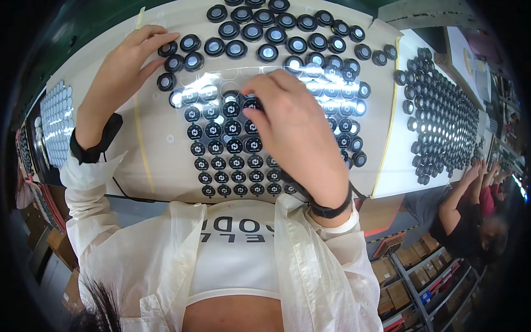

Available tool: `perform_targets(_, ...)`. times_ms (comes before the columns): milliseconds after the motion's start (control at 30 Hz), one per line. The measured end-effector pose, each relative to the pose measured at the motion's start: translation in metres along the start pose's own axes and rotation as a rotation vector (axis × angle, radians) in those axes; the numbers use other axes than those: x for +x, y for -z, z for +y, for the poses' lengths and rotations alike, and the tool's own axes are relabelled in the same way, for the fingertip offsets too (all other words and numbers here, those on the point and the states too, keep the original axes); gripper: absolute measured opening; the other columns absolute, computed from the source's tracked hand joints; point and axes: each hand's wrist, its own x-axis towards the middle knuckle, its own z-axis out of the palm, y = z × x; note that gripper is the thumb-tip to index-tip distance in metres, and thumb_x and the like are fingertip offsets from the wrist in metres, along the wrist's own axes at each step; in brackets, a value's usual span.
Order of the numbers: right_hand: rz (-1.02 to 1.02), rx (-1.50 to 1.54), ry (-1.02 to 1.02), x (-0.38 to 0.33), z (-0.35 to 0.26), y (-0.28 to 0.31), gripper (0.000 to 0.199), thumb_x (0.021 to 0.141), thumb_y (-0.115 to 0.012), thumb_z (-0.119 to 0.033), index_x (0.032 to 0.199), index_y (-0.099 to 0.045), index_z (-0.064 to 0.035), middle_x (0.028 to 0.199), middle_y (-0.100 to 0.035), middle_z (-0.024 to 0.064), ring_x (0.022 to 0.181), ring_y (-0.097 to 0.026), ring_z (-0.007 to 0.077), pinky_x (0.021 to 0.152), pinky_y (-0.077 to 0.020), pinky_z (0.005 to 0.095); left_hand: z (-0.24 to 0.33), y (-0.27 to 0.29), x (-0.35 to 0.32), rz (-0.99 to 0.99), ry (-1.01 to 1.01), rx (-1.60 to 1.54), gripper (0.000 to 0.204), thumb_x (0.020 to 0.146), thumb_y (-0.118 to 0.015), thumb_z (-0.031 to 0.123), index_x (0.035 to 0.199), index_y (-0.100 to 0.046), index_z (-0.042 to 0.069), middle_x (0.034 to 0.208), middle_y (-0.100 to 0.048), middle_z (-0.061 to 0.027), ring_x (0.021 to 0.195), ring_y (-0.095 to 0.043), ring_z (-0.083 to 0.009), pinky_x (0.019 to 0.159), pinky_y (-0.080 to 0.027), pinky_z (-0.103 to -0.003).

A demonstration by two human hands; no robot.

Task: Inspecting and arranging small circular electronic components on a backlit light table.

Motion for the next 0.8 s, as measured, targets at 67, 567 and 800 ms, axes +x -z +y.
perform_targets(67, -0.005, 0.018, 0.040, 0.005, -0.010, -0.011, 0.026, 0.084, -0.070, -0.005, 0.108, -0.063, -0.0019, 0.098, -0.063, 0.0140, 0.089, -0.065, 0.0307, 0.079, -0.0510, 0.0385, -0.004, -0.003, 0.000, 0.022, 0.018, -0.015, 0.042, 0.084, -0.069, 0.002, 0.124, -0.062, 0.011, 0.125, -0.061, -0.0089, 0.110, -0.061, -0.0322, 0.093, -0.050, -0.038)
perform_targets(567, -0.072, -0.010, 0.042, 0.051, -0.009, -0.042, 0.017, 0.078, -0.074, -0.006, 0.093, -0.068, 0.0009, 0.086, -0.067, 0.0151, 0.084, -0.066, 0.0304, 0.075, -0.0534, 0.0385, 0.048, -0.030, -0.041, 0.001, -0.154, -0.248, 0.047, 0.084, -0.068, 0.006, 0.128, -0.053, 0.005, 0.137, -0.057, -0.0102, 0.131, -0.051, -0.0297, 0.113, -0.040, -0.044)
perform_targets(800, -0.205, -0.012, 0.045, 0.071, -0.004, -0.036, 0.018, 0.078, -0.076, -0.008, 0.088, -0.070, 0.0050, 0.078, -0.069, 0.0134, 0.071, -0.068, 0.0210, 0.068, -0.0541, 0.0318, 0.045, -0.034, -0.043, 0.024, -0.150, -0.206, 0.048, 0.085, -0.068, 0.010, 0.129, -0.052, 0.005, 0.136, -0.059, -0.0090, 0.131, -0.051, -0.0276, 0.114, -0.040, -0.043)
